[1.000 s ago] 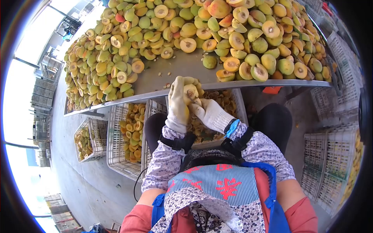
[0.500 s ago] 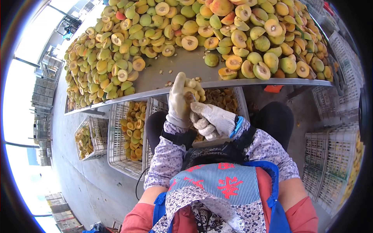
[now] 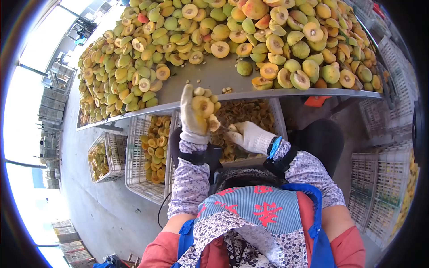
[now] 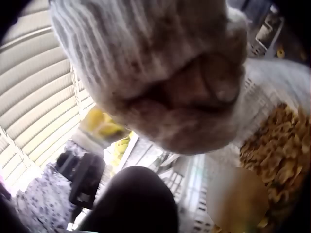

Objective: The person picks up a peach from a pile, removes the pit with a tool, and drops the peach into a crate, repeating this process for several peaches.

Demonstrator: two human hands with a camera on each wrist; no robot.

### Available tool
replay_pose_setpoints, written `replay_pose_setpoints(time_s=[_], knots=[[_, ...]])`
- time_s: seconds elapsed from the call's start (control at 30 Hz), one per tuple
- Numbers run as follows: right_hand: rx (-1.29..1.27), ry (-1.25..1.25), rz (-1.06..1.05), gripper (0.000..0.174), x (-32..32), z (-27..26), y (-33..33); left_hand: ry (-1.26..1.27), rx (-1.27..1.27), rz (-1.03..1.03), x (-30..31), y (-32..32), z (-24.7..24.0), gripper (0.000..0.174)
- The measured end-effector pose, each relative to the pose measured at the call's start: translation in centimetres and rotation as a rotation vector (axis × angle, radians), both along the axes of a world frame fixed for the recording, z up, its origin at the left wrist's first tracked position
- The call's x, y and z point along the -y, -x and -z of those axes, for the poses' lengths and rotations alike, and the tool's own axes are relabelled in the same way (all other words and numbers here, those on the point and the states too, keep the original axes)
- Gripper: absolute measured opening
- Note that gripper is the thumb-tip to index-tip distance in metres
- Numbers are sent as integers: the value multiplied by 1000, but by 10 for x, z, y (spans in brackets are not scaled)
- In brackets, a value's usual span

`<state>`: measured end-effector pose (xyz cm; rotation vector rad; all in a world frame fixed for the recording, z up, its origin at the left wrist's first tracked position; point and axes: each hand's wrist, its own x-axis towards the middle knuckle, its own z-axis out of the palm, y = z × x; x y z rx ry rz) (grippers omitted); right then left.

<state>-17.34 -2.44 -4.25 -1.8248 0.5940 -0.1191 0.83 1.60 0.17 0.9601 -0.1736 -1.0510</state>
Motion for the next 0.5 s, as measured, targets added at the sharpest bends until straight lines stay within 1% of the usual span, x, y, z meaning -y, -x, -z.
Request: replay_pose_setpoints(time_s=[0.03,0.07,0.1,0.17,0.23,0.3,0.33,0.4,0.43,0.47,0.5], knots=[[-82,182,36,44,3,5,3,19,11,-2,-8,-16,-1,34],[-157,283,7,41,7,-6,10,-28,139,-46,-20,-26,-6,35],[-307,397,7,38,9,-7,13,-71,268,-91,-34,-36,-11,37],[-408,419,24,37,10,-14,19,-328,659,-103,-68,-81,-8,43],[-337,393,74,37,10,-14,19,-1084,1684,-207,-90,-111,-5,42],[-301,365,91,38,10,-18,16,-1007,1767,-311,-92,-136,-2,41],[-298,353,89,38,10,-26,12,-967,1675,-307,-76,-130,-16,40],[-296,351,91,41,10,-27,6,-591,1567,-202,-27,-127,-27,39],[-291,352,99,41,10,-29,4,-535,1583,-139,2,-111,-38,38],[-286,351,113,42,11,-33,2,-464,1579,-56,36,-121,-28,38],[-282,352,129,43,12,-34,1,-389,1634,-2,70,-121,-22,39]])
